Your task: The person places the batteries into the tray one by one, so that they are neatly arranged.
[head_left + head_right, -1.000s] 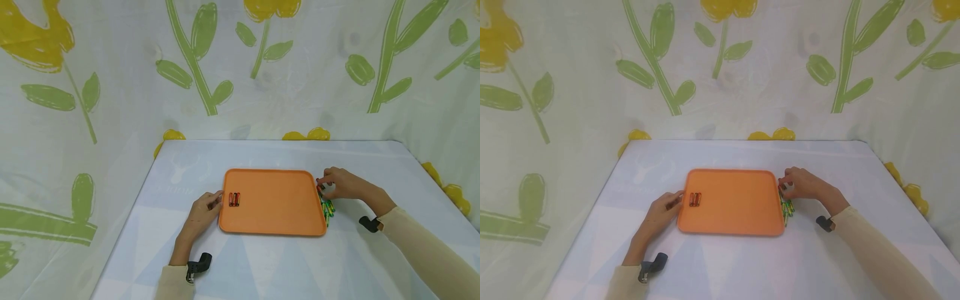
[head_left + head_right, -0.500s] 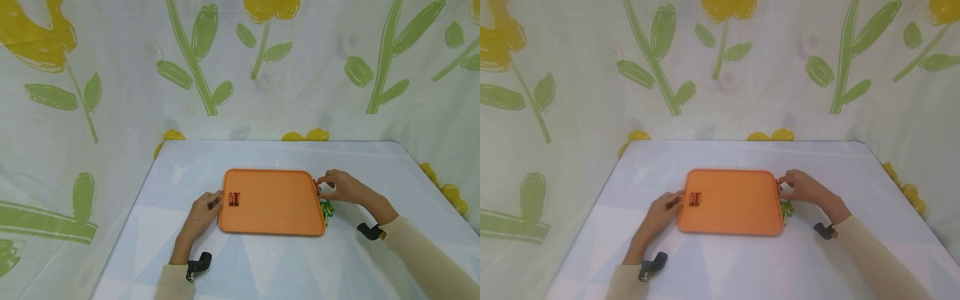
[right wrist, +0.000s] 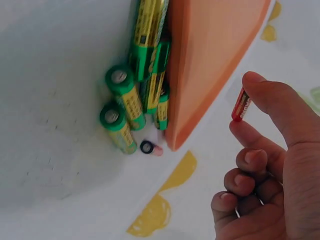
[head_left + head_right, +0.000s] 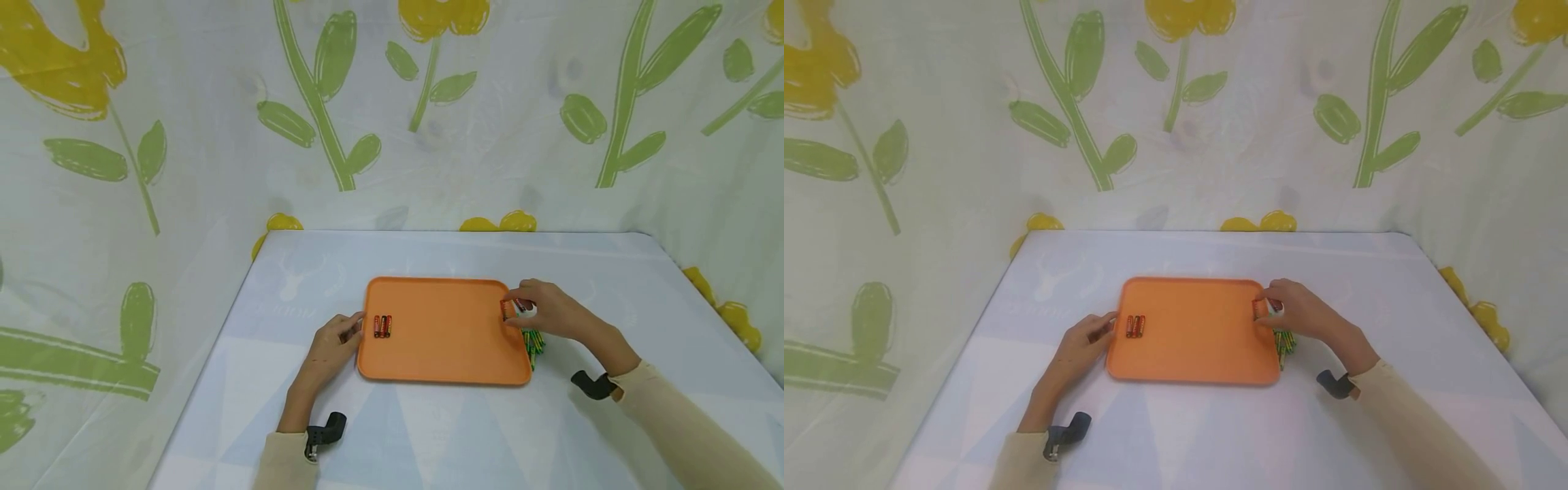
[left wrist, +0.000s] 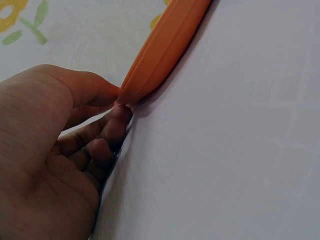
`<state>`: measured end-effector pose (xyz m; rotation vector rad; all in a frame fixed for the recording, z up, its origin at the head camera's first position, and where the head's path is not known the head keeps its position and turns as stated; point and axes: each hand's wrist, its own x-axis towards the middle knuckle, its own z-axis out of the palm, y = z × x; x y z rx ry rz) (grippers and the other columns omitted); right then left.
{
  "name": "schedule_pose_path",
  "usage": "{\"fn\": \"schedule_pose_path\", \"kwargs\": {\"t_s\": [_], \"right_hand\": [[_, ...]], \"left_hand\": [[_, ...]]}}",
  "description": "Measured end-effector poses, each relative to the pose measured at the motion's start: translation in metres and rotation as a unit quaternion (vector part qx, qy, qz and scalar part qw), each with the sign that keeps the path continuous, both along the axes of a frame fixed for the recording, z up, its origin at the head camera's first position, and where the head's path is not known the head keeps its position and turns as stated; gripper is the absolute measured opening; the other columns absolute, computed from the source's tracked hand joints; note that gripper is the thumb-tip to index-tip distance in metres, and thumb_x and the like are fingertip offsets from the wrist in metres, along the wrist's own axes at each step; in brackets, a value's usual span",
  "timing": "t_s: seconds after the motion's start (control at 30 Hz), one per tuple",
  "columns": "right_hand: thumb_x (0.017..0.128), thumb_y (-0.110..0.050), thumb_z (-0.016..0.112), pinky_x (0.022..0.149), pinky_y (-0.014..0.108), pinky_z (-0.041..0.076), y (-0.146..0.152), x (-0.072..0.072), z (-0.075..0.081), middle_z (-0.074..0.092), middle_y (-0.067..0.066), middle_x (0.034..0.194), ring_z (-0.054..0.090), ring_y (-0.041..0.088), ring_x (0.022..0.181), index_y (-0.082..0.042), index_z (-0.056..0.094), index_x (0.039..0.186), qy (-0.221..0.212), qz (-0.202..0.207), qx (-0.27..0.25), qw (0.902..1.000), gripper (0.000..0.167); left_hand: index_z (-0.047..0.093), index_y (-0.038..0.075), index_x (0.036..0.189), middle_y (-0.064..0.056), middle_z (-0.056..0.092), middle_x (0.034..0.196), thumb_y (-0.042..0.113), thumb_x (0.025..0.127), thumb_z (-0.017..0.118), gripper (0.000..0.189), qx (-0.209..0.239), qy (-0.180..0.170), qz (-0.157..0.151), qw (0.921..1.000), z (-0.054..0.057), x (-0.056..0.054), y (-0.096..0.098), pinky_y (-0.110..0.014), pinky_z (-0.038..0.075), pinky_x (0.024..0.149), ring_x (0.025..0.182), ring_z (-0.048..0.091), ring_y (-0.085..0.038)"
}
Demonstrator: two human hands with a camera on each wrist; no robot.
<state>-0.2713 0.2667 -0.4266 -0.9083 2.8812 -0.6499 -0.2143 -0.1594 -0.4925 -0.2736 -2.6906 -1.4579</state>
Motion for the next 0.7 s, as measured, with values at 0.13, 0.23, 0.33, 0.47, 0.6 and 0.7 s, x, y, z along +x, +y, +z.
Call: {"fn": "schedule_pose_path", "kwargs": {"t_s": [0.13, 0.23, 0.33, 0.47, 0.6, 0.7], "right_hand": [[0.081, -0.024, 0.085, 0.059, 0.026, 0.036, -0.008, 0.002, -0.002, 0.048, 0.002, 0.078, 0.047, 0.02, 0.074, -0.01, 0.074, 0.108, 0.007, 0.004, -0.018, 0.9998, 0.033], [0.08, -0.023, 0.086, 0.059, 0.026, 0.037, -0.014, 0.004, -0.004, 0.05, 0.004, 0.079, 0.049, 0.023, 0.074, -0.01, 0.073, 0.109, 0.007, 0.007, -0.036, 0.9993, 0.033], [0.08, -0.022, 0.086, 0.059, 0.025, 0.037, -0.022, 0.006, -0.005, 0.051, 0.005, 0.079, 0.049, 0.023, 0.075, -0.011, 0.073, 0.107, 0.004, 0.012, -0.051, 0.9986, 0.033], [0.081, -0.024, 0.086, 0.059, 0.026, 0.035, -0.032, 0.008, -0.007, 0.048, 0.003, 0.078, 0.045, 0.018, 0.075, -0.011, 0.071, 0.106, -0.001, 0.012, -0.051, 0.9986, 0.032], [0.082, -0.025, 0.085, 0.06, 0.026, 0.035, -0.042, 0.008, -0.008, 0.047, 0.0, 0.078, 0.044, 0.014, 0.075, -0.011, 0.071, 0.108, -0.009, 0.014, -0.051, 0.9986, 0.033], [0.082, -0.025, 0.085, 0.061, 0.027, 0.035, -0.049, 0.008, -0.009, 0.048, 0.001, 0.077, 0.043, 0.013, 0.076, -0.011, 0.072, 0.109, -0.004, 0.024, -0.052, 0.9983, 0.033]], "left_hand": [[0.06, 0.007, 0.139, 0.002, 0.058, 0.096, 0.01, 0.097, 0.065, 0.042, 0.0, 0.0, -0.001, 1.0, 0.0, 0.0, 0.0, -0.026, 0.043, 0.07, 0.08, 0.05, -0.013], [0.06, 0.007, 0.139, 0.002, 0.058, 0.096, 0.01, 0.097, 0.066, 0.042, -0.001, -0.003, -0.001, 1.0, 0.001, 0.001, 0.0, -0.027, 0.043, 0.07, 0.081, 0.05, -0.013], [0.06, 0.007, 0.139, 0.001, 0.059, 0.096, 0.01, 0.097, 0.066, 0.042, 0.0, -0.006, -0.001, 1.0, 0.002, 0.001, 0.0, -0.027, 0.043, 0.071, 0.081, 0.05, -0.014], [0.06, 0.006, 0.139, 0.001, 0.059, 0.097, 0.009, 0.097, 0.066, 0.042, 0.001, -0.008, -0.001, 1.0, 0.003, 0.002, 0.0, -0.027, 0.043, 0.071, 0.081, 0.05, -0.014], [0.06, 0.006, 0.139, 0.0, 0.058, 0.097, 0.008, 0.097, 0.065, 0.042, 0.001, -0.006, -0.002, 1.0, 0.002, 0.001, 0.0, -0.027, 0.043, 0.071, 0.081, 0.05, -0.014], [0.06, 0.006, 0.139, 0.001, 0.058, 0.096, 0.009, 0.097, 0.066, 0.042, -0.001, -0.003, -0.003, 1.0, 0.001, 0.001, 0.0, -0.026, 0.043, 0.071, 0.081, 0.05, -0.014]]}}
